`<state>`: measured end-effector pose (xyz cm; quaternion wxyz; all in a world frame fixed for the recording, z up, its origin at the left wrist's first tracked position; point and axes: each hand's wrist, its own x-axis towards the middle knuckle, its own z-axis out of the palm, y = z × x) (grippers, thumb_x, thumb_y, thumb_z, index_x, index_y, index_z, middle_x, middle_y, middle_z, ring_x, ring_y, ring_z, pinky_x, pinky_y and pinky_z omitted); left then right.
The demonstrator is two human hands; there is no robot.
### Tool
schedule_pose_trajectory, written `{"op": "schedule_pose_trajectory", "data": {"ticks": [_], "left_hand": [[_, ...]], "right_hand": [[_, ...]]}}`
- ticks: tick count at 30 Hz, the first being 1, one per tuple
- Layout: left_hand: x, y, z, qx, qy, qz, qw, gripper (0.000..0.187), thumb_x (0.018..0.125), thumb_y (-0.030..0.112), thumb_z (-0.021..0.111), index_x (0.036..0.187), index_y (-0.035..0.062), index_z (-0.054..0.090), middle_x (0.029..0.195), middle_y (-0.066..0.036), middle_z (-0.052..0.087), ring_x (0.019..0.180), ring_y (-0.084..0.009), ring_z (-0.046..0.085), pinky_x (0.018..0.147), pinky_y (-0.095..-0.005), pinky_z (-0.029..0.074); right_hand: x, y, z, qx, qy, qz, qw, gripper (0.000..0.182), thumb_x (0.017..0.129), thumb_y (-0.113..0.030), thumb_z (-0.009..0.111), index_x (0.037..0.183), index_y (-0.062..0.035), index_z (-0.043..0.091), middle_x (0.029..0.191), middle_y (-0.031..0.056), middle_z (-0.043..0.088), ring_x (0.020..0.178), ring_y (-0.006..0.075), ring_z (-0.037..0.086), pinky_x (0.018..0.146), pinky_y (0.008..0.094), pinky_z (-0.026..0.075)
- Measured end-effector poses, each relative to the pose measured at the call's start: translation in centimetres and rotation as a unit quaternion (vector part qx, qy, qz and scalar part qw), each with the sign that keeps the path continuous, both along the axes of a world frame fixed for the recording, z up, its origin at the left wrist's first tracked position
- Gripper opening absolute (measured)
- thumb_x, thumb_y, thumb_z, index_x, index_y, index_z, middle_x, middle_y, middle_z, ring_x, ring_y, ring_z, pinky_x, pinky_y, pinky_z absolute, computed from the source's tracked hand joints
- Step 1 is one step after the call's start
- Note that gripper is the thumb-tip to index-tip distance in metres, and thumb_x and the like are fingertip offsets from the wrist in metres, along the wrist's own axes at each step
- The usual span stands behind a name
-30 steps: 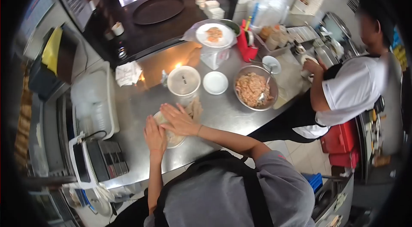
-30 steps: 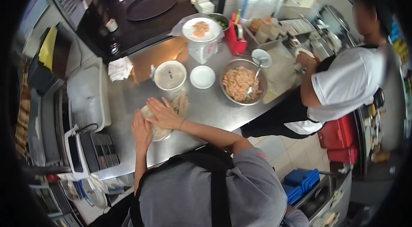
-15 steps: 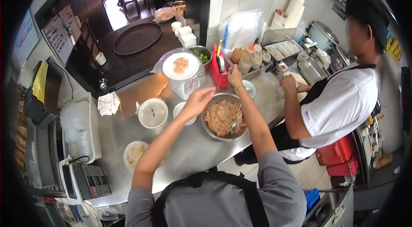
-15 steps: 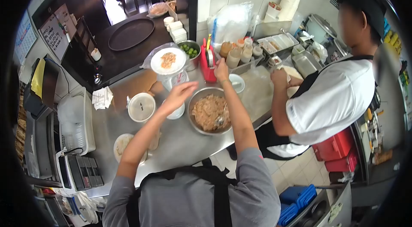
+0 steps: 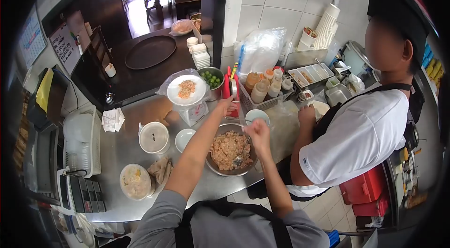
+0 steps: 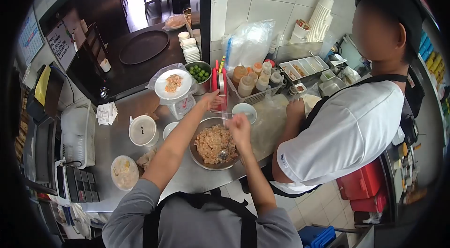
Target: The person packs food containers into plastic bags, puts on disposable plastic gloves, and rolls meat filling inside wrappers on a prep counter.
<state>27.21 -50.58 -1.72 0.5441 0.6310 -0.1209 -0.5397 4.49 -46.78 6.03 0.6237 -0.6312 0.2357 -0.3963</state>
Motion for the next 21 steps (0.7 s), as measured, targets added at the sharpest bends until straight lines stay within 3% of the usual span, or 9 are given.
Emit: {"op": "schedule_pose_trajectory", "data": {"ticks": [1,3,5,8,10,15,18,19,21], "left_hand": [[-0.7,0.4,0.8,0.002,-0.014,0.010,1.000,0.047,0.087,0.040,0.052,0.101,-0.0035,0.063,0.100,-0.014,0.065,0.094,-0.0251,0.062,0.091,-0.0417,0.041],[-0.5,-0.3,1.2,-0.004,-0.051,0.023,0.998,0.041,0.080,0.034,0.064,0.096,-0.0032,0.064,0.096,-0.013,0.066,0.089,-0.0247,0.063,0.086,-0.0401,0.044],[-0.2,-1.8,-2.3,-0.009,-0.081,0.030,0.996,0.035,0.070,0.025,0.075,0.090,-0.0023,0.065,0.091,-0.012,0.067,0.082,-0.0242,0.065,0.079,-0.0383,0.049],[0.6,-5.2,-7.3,0.065,-0.292,0.090,0.950,0.042,0.065,0.038,0.076,0.080,0.0006,0.067,0.079,-0.015,0.068,0.066,-0.0269,0.066,0.060,-0.0367,0.052],[-3.3,-1.1,1.0,0.099,-0.385,0.150,0.905,0.039,0.067,0.035,0.073,0.082,-0.0002,0.067,0.081,-0.019,0.066,0.075,-0.0304,0.066,0.065,-0.0396,0.053],[-0.8,2.2,6.2,0.074,-0.407,0.061,0.908,0.034,0.070,0.031,0.071,0.089,0.0027,0.068,0.087,-0.019,0.066,0.088,-0.0291,0.065,0.074,-0.0390,0.052],[1.9,8.2,7.7,-0.187,-0.279,0.109,0.936,0.024,0.070,0.020,0.075,0.082,0.0015,0.067,0.080,-0.011,0.068,0.075,-0.0170,0.065,0.066,-0.0295,0.052],[1.5,12.0,8.6,-0.350,-0.280,0.205,0.870,0.016,0.074,0.016,0.073,0.080,0.0031,0.066,0.078,-0.006,0.067,0.071,-0.0103,0.062,0.064,-0.0271,0.051],[1.2,21.3,11.0,-0.357,-0.336,0.287,0.823,0.026,0.075,0.016,0.073,0.095,0.0048,0.062,0.095,-0.006,0.064,0.085,-0.0118,0.061,0.074,-0.0257,0.049]], "right_hand": [[-3.0,1.7,-0.2,-0.023,0.057,0.000,0.998,0.023,0.076,0.005,0.062,0.074,-0.0085,0.044,0.067,-0.0032,0.049,0.063,0.0065,0.049,0.058,0.0217,0.042],[-6.5,5.2,0.1,0.056,0.000,0.040,0.998,0.020,0.078,0.007,0.060,0.075,-0.0073,0.047,0.073,0.0011,0.057,0.070,0.0085,0.056,0.065,0.0216,0.045],[-7.8,5.7,-0.8,0.069,0.031,0.035,0.997,0.018,0.078,0.007,0.060,0.076,-0.0065,0.048,0.077,0.0040,0.061,0.073,0.0104,0.059,0.069,0.0221,0.047],[-7.5,5.7,-1.0,0.077,0.034,0.025,0.996,0.017,0.079,0.007,0.061,0.077,-0.0058,0.050,0.078,0.0059,0.063,0.073,0.0117,0.060,0.071,0.0231,0.047],[-7.0,6.3,-0.7,0.084,0.023,0.027,0.996,0.017,0.079,0.007,0.061,0.077,-0.0061,0.051,0.078,0.0056,0.063,0.072,0.0111,0.059,0.070,0.0227,0.046],[-7.0,7.8,-1.6,0.150,0.023,0.086,0.985,0.009,0.082,0.002,0.060,0.081,-0.0055,0.056,0.079,0.0037,0.062,0.070,0.0084,0.057,0.065,0.0198,0.044],[-7.1,9.3,-2.2,0.204,0.067,0.134,0.967,0.005,0.085,-0.002,0.058,0.090,-0.0028,0.060,0.082,0.0028,0.062,0.066,0.0050,0.051,0.059,0.0170,0.037],[-6.7,10.0,-1.9,0.209,0.081,0.158,0.962,0.008,0.085,-0.003,0.058,0.093,-0.0017,0.061,0.082,0.0027,0.062,0.064,0.0045,0.048,0.057,0.0164,0.035],[-5.4,11.7,-1.1,0.199,0.108,0.220,0.949,0.012,0.085,-0.004,0.058,0.096,-0.0006,0.063,0.083,0.0023,0.062,0.062,0.0038,0.045,0.055,0.0160,0.032]]}}
